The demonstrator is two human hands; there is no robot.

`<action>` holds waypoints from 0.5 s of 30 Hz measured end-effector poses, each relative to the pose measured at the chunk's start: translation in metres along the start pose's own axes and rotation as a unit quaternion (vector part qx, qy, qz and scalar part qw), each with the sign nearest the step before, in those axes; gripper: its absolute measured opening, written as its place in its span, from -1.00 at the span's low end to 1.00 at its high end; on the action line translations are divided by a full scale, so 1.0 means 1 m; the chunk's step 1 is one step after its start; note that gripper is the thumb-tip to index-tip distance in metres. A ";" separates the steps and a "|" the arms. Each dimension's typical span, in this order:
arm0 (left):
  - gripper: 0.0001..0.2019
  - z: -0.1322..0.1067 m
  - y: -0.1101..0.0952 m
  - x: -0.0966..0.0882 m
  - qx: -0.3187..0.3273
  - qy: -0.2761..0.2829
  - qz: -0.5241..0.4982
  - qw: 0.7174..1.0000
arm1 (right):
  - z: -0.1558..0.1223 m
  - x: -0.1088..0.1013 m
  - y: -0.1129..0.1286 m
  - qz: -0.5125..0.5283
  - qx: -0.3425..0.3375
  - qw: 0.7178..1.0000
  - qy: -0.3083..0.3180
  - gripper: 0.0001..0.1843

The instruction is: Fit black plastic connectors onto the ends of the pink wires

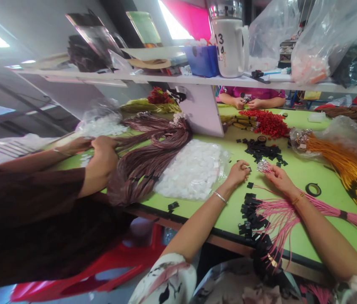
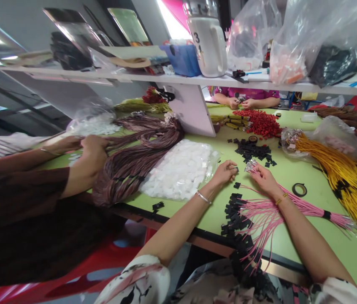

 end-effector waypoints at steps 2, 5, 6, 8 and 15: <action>-0.76 -0.005 -0.003 0.009 -0.007 0.020 -0.100 0.995 | 0.002 0.000 0.001 0.000 -0.007 1.000 -0.012 -0.64; -0.83 -0.012 -0.009 0.018 -0.029 0.037 -0.201 0.978 | 0.003 0.000 0.005 -0.003 -0.006 0.999 -0.031 -0.64; -0.84 -0.014 -0.010 0.020 -0.035 0.045 -0.229 0.972 | 0.003 0.001 0.007 -0.005 -0.002 0.999 -0.036 -0.66; -0.83 -0.019 -0.011 0.023 -0.040 0.062 -0.268 0.961 | 0.003 0.001 0.009 -0.014 0.008 0.999 -0.043 -0.69; -0.80 -0.030 -0.013 0.025 -0.040 0.092 -0.306 0.947 | 0.001 0.000 0.006 -0.047 0.031 0.997 -0.060 -0.75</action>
Point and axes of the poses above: each hand's wrist, its own z-axis towards the middle knuckle, its own x-axis out of the palm, y = z × x, the point moved 2 cm from there along z, towards the middle knuckle, and after that the axes turned 10 degrees about y, right-handed, at the moved point
